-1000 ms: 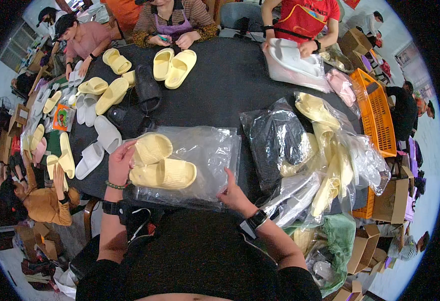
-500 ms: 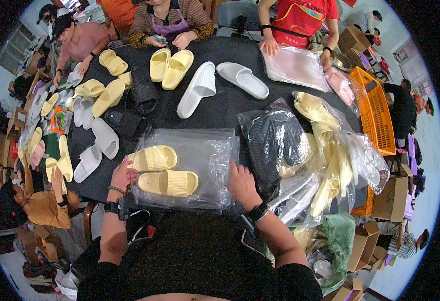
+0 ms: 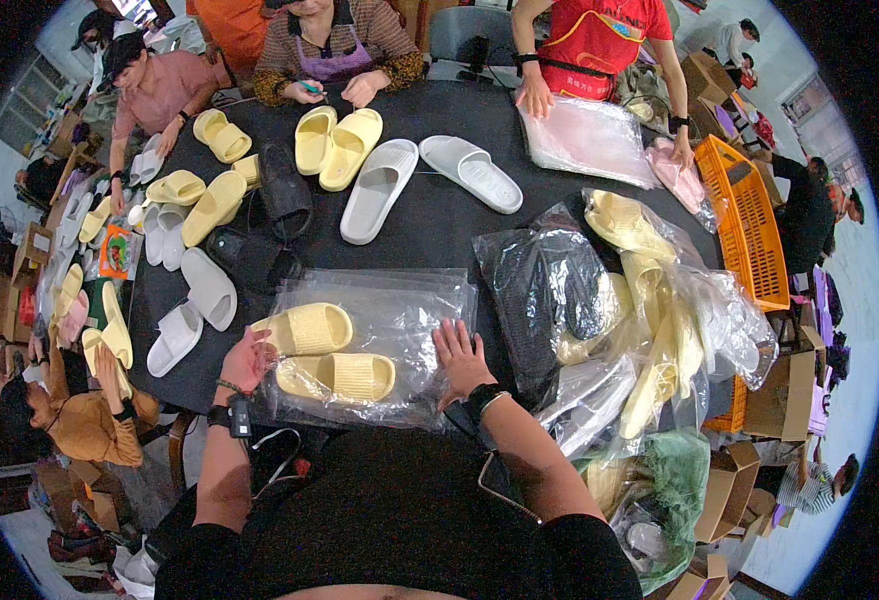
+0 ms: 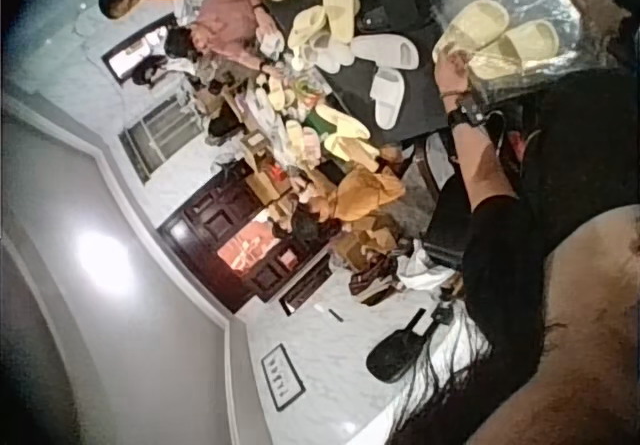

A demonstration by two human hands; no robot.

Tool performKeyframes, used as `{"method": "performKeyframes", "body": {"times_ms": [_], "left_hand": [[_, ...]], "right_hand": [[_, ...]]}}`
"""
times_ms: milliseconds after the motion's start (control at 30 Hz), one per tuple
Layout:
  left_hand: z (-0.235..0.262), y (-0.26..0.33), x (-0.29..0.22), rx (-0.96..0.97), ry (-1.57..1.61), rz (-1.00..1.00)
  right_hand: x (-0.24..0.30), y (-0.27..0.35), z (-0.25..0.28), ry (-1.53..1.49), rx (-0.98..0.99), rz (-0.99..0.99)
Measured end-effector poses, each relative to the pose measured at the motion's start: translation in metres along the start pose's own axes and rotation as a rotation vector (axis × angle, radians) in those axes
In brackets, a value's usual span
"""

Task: The person is packing various pairs of slippers into plastic bags at a manufacturing table.

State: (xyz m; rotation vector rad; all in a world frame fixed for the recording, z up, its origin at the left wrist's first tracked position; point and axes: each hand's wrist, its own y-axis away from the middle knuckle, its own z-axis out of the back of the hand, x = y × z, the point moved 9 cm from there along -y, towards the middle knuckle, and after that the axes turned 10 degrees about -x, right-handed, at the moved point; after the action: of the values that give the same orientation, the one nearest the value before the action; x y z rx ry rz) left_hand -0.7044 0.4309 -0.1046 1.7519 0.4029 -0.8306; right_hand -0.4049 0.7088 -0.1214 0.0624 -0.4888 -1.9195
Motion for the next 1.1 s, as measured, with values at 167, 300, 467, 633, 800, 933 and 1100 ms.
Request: {"method": "performKeyframes", "body": {"times_ms": [167,300,467,633,800,933,1100], "left_hand": [[0.068,-0.023,0.010,-0.185,-0.468,-0.106],[0.010,-0.005,-0.010,-0.001,-1.257,-0.730],[-0.042,0.030,0.002,0.089,-1.394,-0.986],[-0.073,0.027,0.024,0.425,-1.524,-1.081],[-0.105,0.012,0.045,0.654,-1.427,-1.061],[-0.144,0.027,0.068,0.686,-1.399,-1.290],[-0.121,-0.006,0.069,0.508,-1.160,-0.944]], "right_hand": [[0.008,-0.003,0.003,-0.040,-0.001,0.013],[0.001,-0.002,-0.004,-0.030,-0.019,-0.002],[0.002,-0.005,-0.006,-0.058,-0.010,0.008],[0.001,-0.006,-0.007,0.004,0.067,-0.024],[-0.001,-0.007,-0.012,0.027,0.039,-0.023],[0.000,-0.007,-0.009,0.033,0.040,-0.031],[0.004,-0.007,-0.008,0.005,0.049,-0.023]]}}
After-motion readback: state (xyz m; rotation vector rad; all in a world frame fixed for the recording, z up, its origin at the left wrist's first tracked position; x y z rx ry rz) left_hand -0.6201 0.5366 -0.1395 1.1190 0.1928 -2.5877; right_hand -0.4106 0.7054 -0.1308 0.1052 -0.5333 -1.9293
